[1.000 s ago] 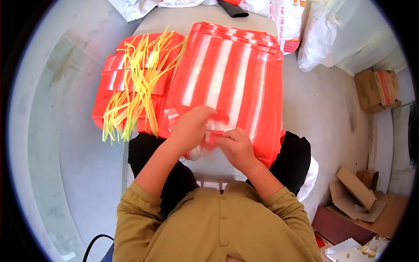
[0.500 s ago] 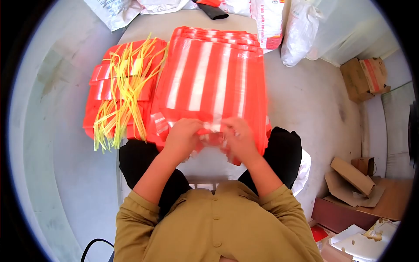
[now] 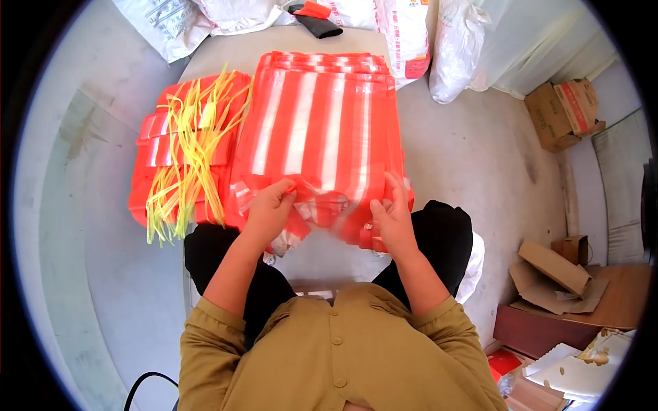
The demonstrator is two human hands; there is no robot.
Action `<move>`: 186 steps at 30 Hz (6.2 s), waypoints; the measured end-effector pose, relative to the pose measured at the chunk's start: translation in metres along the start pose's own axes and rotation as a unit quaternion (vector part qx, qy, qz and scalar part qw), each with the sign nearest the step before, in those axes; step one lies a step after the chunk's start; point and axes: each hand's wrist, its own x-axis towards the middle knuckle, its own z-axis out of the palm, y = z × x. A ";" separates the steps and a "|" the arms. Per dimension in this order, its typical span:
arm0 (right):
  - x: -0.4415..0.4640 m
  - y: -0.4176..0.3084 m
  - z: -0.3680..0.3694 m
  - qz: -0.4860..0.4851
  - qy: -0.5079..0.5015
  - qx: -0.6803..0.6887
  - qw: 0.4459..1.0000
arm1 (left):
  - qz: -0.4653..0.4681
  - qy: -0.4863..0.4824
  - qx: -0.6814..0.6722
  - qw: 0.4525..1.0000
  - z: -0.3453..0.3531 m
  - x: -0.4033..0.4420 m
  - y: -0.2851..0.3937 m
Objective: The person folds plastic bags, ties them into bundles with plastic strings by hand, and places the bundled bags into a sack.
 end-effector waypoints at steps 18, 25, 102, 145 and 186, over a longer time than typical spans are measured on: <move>-0.025 -0.004 -0.019 0.046 -0.148 -0.007 0.988 | 0.252 -0.010 0.230 0.940 0.007 -0.014 -0.012; 0.031 -0.037 0.014 0.078 -0.186 -0.106 0.974 | 0.297 -0.010 0.257 0.920 0.008 -0.016 -0.017; 0.039 -0.071 0.043 -0.195 -0.244 -0.536 0.784 | 0.241 0.077 0.389 0.886 -0.045 -0.002 -0.015; 0.045 -0.017 0.020 -0.360 -0.135 -0.546 0.744 | -0.156 0.142 0.093 0.973 -0.034 0.006 -0.031; 0.124 -0.056 -0.009 -0.075 -0.123 -0.544 0.826 | -0.079 0.123 0.154 0.977 -0.037 0.028 -0.008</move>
